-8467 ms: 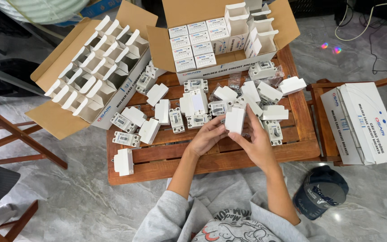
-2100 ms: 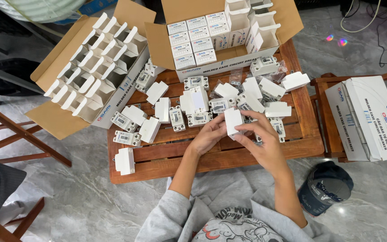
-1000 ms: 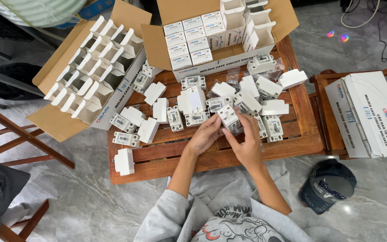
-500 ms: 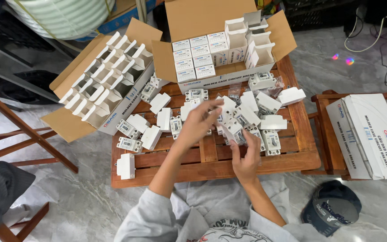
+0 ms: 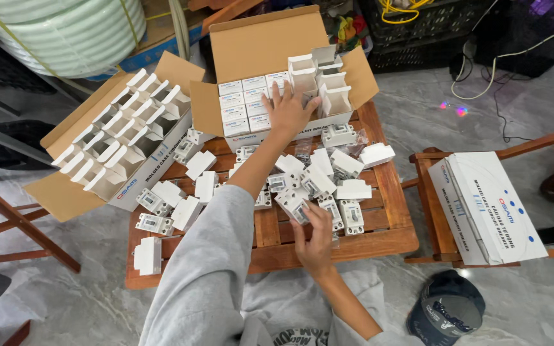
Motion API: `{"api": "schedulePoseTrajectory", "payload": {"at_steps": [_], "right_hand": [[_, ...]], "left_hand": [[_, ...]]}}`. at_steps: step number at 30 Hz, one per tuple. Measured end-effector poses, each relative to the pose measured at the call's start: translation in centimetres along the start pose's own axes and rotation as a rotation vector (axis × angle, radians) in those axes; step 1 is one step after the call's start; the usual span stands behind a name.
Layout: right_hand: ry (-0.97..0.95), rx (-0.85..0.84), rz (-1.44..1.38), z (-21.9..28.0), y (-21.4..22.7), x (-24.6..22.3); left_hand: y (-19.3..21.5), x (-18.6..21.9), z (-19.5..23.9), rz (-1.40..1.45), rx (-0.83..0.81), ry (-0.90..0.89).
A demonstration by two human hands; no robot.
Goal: The person picks up and turns over multiple white circuit breakers one at a time from a pile on a wooden table, looking at different sides of each component.
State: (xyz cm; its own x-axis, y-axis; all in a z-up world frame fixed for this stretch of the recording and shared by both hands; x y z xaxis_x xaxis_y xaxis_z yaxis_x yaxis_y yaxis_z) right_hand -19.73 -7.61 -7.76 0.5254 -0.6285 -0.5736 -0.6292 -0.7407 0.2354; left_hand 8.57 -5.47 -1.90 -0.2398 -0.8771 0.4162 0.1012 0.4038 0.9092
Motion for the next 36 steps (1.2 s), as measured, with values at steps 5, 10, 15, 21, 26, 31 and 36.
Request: {"api": "schedulePoseTrajectory", "payload": {"at_steps": [5,10,15,21,26,31,36], "right_hand": [[0.043,-0.008,-0.008,-1.0,0.6,-1.0],[0.045,0.01,-0.006,-0.8,1.0,-1.0],[-0.082,0.064,-0.028,0.2,1.1,0.1],[-0.332,0.126,-0.132,-0.8,1.6,-0.3],[-0.556,0.197,-0.377,-4.3,2.1,-3.5],[-0.575,0.081,-0.606,-5.7,1.5,-7.5],[-0.449,-0.442,-0.304,-5.9,-1.7,-10.0]], "left_hand": [[0.1,0.5,-0.2,0.059,0.078,0.049],[5.8,1.6,3.5,0.354,0.291,-0.028],[14.6,0.5,13.4,0.93,0.634,-0.111],[11.7,-5.9,25.2,0.863,0.728,0.024],[4.3,-6.6,30.2,0.794,0.51,-0.009],[-0.3,-5.5,30.4,0.919,0.311,-0.061],[-1.6,-5.5,29.9,1.053,0.322,-0.065]]}}
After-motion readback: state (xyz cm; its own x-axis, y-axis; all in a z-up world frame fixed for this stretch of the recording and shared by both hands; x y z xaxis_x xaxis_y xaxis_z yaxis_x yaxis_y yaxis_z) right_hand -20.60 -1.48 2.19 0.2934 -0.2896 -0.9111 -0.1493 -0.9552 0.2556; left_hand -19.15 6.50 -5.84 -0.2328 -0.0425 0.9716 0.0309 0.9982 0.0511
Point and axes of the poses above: each hand's wrist, its own z-axis away from the middle knuckle, its own y-axis out of the back of the hand, x = y × z, the point moved 6 cm from there along -z, towards the middle knuckle, and after that the axes turned 1 degree about x, right-handed, at the moved point
